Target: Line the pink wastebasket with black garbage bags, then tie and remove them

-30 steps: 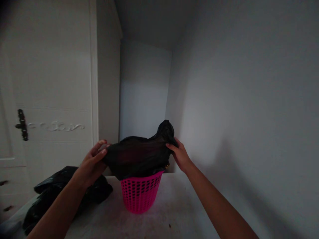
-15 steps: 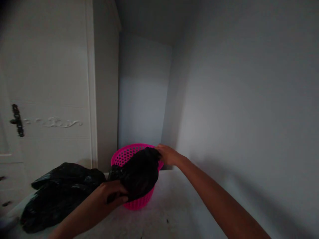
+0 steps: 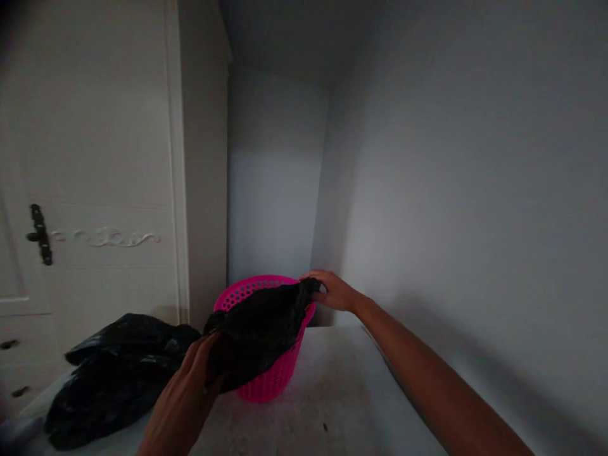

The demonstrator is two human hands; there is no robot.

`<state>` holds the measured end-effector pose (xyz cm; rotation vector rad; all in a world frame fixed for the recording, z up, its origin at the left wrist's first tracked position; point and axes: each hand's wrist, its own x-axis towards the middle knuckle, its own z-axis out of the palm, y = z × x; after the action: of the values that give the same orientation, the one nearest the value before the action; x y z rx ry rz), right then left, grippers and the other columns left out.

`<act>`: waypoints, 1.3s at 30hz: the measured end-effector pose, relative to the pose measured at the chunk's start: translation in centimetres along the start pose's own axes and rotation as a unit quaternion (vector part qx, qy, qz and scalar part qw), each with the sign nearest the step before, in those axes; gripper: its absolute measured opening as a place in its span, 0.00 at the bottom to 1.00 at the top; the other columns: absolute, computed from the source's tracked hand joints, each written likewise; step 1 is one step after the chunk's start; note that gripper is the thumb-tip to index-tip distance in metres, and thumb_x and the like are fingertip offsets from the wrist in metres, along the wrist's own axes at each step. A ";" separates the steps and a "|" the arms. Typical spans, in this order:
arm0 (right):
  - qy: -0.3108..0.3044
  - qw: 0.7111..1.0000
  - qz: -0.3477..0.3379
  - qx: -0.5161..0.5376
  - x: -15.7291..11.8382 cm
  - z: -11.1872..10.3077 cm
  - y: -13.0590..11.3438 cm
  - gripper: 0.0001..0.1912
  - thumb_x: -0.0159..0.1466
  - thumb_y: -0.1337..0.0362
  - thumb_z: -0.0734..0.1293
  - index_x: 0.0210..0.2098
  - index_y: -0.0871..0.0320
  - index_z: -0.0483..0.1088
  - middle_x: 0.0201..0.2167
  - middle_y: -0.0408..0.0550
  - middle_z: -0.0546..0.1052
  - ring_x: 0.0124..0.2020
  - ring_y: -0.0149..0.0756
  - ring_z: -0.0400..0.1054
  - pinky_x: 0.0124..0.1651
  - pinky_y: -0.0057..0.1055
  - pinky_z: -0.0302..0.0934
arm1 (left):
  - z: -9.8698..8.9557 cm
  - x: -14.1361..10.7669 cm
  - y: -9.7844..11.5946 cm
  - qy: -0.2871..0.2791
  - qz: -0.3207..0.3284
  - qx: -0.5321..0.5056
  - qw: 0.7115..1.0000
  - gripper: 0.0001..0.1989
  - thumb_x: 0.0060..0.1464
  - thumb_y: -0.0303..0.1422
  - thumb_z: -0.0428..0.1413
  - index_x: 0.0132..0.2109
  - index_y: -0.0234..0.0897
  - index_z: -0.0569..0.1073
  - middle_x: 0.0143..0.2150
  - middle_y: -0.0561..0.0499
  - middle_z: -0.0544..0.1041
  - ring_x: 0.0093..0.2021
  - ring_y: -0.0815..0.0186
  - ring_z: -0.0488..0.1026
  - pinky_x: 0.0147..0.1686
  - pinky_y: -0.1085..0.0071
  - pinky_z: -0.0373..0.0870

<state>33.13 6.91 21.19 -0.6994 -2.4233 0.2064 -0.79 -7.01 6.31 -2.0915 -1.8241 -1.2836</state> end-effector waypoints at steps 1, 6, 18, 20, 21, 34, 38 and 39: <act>0.010 0.999 -0.023 -0.029 -1.1 -0.5 -0.2 0.15 0.64 0.63 0.69 0.50 0.54 0.77 0.58 0.55 0.79 0.58 0.48 0.74 0.62 0.46 0.64 | 0.1 -0.1 0.0 0.010 -0.005 -0.004 1.000 0.34 0.64 0.33 0.51 0.75 0.46 0.55 0.72 0.39 0.68 0.57 0.46 0.81 0.48 0.54 0.81; -0.078 0.973 -0.052 -0.213 -5.7 -1.0 0.1 0.32 0.55 0.67 0.73 0.60 0.54 0.73 0.66 0.63 0.72 0.63 0.57 0.70 0.63 0.52 0.63 | 0.2 0.5 0.5 0.050 0.014 0.003 0.999 0.42 0.65 0.36 0.53 0.79 0.52 0.40 0.77 0.38 0.60 0.60 0.43 0.78 0.47 0.52 0.82; 0.111 0.972 0.203 0.032 -5.7 4.4 6.2 0.29 0.57 0.75 0.61 0.55 0.56 0.78 0.54 0.56 0.79 0.57 0.47 0.71 0.68 0.51 0.60 | 0.8 3.8 -1.5 0.059 -0.095 -0.212 0.971 0.29 0.64 0.43 0.51 0.67 0.36 0.66 0.63 0.35 0.75 0.64 0.44 0.72 0.66 0.43 0.66; 0.179 0.937 0.255 0.157 -3.7 5.1 6.5 0.19 0.58 0.69 0.64 0.45 0.54 0.82 0.49 0.51 0.82 0.56 0.46 0.72 0.68 0.50 0.59 | 0.6 5.4 -1.5 0.037 -0.126 -0.300 0.945 0.28 0.66 0.47 0.50 0.66 0.36 0.68 0.66 0.36 0.74 0.67 0.47 0.70 0.69 0.46 0.63; 0.194 0.923 0.271 0.193 -2.8 5.5 6.5 0.17 0.58 0.65 0.65 0.43 0.54 0.82 0.47 0.50 0.83 0.56 0.46 0.72 0.67 0.49 0.61 | 0.6 6.2 -1.5 0.030 -0.135 -0.338 0.931 0.28 0.66 0.47 0.51 0.65 0.36 0.68 0.68 0.37 0.72 0.69 0.48 0.68 0.72 0.48 0.59; 0.302 0.801 0.325 0.402 -0.4 10.5 4.5 0.22 0.54 0.41 0.74 0.26 0.55 0.78 0.23 0.44 0.80 0.29 0.41 0.73 0.36 0.35 0.65 | 0.5 10.0 -2.9 -0.036 -0.216 -0.501 0.837 0.26 0.62 0.54 0.56 0.54 0.40 0.79 0.60 0.44 0.82 0.65 0.51 0.74 0.66 0.56 0.67; 0.293 0.783 0.313 0.450 -0.6 11.1 3.7 0.23 0.51 0.39 0.75 0.25 0.53 0.77 0.23 0.44 0.81 0.33 0.47 0.76 0.40 0.40 0.68 | 1.3 10.9 -3.6 -0.087 -0.292 -0.485 0.819 0.28 0.54 0.51 0.63 0.56 0.39 0.76 0.43 0.46 0.86 0.42 0.54 0.83 0.39 0.64 0.75; 0.284 0.779 0.313 0.462 -0.7 11.3 3.5 0.23 0.50 0.38 0.76 0.25 0.52 0.78 0.23 0.45 0.81 0.34 0.49 0.77 0.40 0.41 0.69 | 1.5 11.1 -3.7 -0.087 -0.297 -0.485 0.818 0.29 0.52 0.49 0.65 0.56 0.39 0.75 0.38 0.48 0.85 0.37 0.57 0.82 0.34 0.66 0.73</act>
<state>28.46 9.71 10.68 -0.8718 -1.1815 1.1686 -3.87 3.52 10.59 -2.0564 -2.2996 -2.7427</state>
